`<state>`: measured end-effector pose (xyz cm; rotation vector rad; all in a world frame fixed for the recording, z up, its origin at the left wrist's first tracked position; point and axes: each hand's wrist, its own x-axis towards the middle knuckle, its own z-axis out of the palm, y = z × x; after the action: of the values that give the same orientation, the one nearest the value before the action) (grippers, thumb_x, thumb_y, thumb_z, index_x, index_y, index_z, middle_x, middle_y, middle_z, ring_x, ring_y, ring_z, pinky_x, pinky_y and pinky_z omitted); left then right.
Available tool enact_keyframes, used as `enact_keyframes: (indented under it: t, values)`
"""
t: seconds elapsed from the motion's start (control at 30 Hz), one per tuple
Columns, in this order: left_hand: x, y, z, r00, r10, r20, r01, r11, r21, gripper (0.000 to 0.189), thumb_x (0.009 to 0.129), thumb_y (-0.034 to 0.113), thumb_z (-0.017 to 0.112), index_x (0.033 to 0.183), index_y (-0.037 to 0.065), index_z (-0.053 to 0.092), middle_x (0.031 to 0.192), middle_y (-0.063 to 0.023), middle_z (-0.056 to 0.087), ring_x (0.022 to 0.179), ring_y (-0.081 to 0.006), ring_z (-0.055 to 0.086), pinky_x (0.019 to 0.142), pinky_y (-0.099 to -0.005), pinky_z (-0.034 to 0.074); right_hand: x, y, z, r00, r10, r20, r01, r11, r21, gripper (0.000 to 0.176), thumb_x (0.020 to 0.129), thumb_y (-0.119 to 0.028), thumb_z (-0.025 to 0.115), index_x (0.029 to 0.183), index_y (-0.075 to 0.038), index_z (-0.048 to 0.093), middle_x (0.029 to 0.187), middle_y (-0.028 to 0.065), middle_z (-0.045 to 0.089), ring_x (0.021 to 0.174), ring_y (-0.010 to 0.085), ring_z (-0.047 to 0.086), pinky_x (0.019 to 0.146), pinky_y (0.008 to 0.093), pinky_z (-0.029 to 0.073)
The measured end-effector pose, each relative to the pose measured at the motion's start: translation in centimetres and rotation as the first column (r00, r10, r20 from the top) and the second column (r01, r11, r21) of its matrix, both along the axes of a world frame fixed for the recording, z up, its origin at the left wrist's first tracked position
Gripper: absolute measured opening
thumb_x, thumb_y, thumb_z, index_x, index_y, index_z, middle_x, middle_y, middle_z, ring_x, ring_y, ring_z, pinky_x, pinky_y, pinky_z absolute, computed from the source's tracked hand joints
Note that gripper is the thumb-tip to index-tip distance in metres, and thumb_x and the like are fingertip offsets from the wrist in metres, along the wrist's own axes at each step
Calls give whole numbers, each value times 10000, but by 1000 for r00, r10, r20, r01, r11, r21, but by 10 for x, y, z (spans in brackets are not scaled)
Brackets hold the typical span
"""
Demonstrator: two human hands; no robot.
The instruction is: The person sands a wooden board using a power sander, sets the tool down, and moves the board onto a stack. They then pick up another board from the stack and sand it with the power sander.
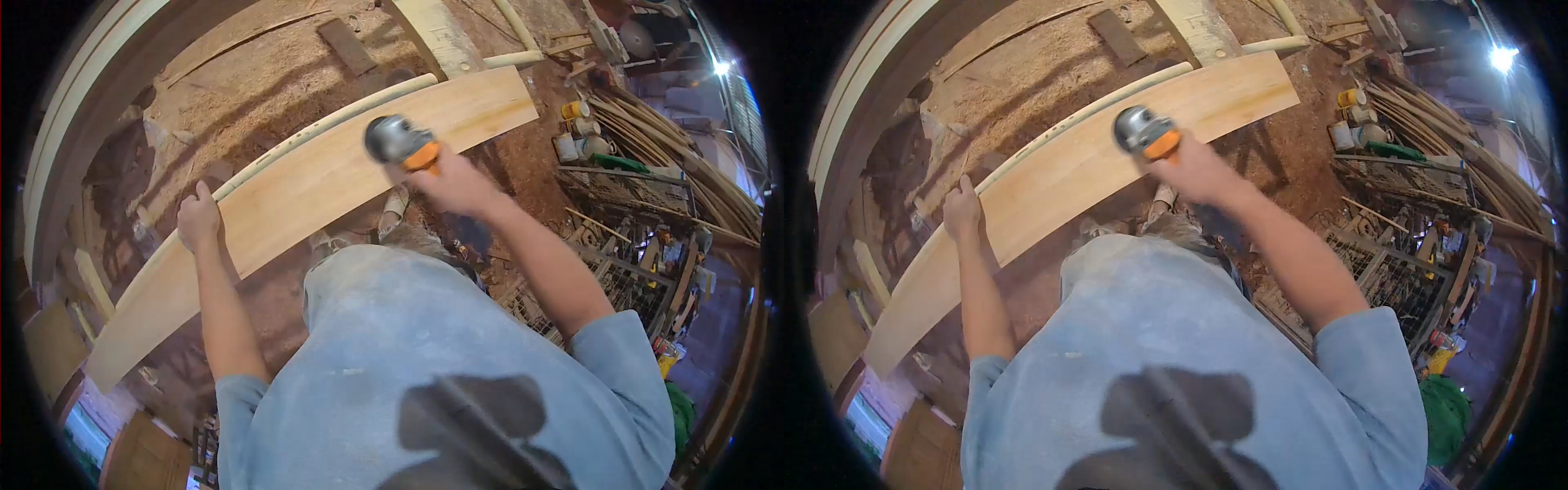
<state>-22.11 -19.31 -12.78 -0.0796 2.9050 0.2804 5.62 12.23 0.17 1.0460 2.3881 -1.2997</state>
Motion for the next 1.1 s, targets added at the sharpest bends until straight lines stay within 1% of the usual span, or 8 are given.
enact_keyframes:
  t: [0.2, 0.27, 0.4, 0.63, 0.83, 0.9, 1.0, 1.1]
  values:
    - [0, 3, 4, 1000, 4, 3, -4, 1000, 20, 664, 943, 572, 403, 1069, 2, 720, 1159, -243, 681, 1119, -407, 632, 962, -490, 472, 48, 97, -15, 968, -247, 48, 248, 969, 4, 408, 859, -362, 664, 1078, -17, 646, 939, 62, 677, 844, 150, 619, 758, 340, 505]
    - [0, 3, 6, 999, -30, 12, 30, 999, 13, 655, 944, 559, 405, 1055, -2, 724, 1154, -254, 679, 1116, -411, 633, 963, -499, 471, 61, 117, -36, 933, -331, -140, 337, 941, 24, 357, 882, -343, 638, 1051, -28, 649, 902, 40, 659, 812, 136, 608, 713, 327, 501]
    - [2, 3, 11, 1000, -17, -27, 17, 1000, 6, 661, 943, 558, 393, 1045, -3, 728, 1146, -262, 679, 1110, -412, 638, 966, -504, 471, 37, 100, -50, 944, -304, -125, 291, 950, -108, 399, 905, -335, 629, 1136, -10, 623, 915, 44, 644, 809, 139, 598, 729, 315, 495]
    - [-1, -1, 9, 999, -29, 27, 28, 998, 61, 711, 949, 590, 352, 1059, -2, 730, 1144, -266, 679, 1110, -410, 643, 965, -499, 476, -19, -21, -53, 987, 130, -97, -130, 991, 13, 594, 890, -401, 636, 1247, 54, 497, 1181, 271, 635, 1121, 374, 636, 968, 431, 483]
    - [-36, -28, -25, 979, -194, 69, 181, 971, 157, 763, 978, 631, 313, 1120, -7, 708, 1196, -269, 661, 1159, -403, 624, 973, -493, 470, -75, -98, -33, 949, 313, -43, -315, 948, -55, 678, 871, -457, 629, 1258, 81, 489, 1180, 319, 626, 1123, 439, 620, 966, 461, 485]
    - [-80, -60, -49, 838, -269, 474, -79, 801, 594, 751, 1002, 606, 296, 1195, -14, 672, 1275, -279, 618, 1233, -391, 581, 987, -490, 460, -92, -118, -25, 930, 367, -15, -367, 928, -70, 692, 873, -458, 632, 1296, 69, 480, 1174, 315, 633, 1116, 438, 625, 963, 462, 489]
    - [-78, -85, -42, 969, -236, -77, 248, 929, 273, 695, 1009, 551, 320, 1166, -21, 682, 1249, -275, 633, 1207, -399, 593, 993, -498, 457, -111, -136, -22, 905, 426, 22, -424, 904, -65, 709, 875, -457, 632, 1332, 61, 472, 1161, 313, 644, 1102, 441, 632, 957, 470, 494]
    - [-30, -71, -4, 990, -92, -103, 104, 988, 118, 689, 987, 558, 346, 1134, -14, 700, 1204, -264, 660, 1167, -404, 618, 994, -499, 456, -115, -134, -25, 905, 424, 39, -421, 905, -58, 714, 873, -456, 630, 1339, 62, 470, 1174, 311, 644, 1107, 443, 631, 967, 480, 490]
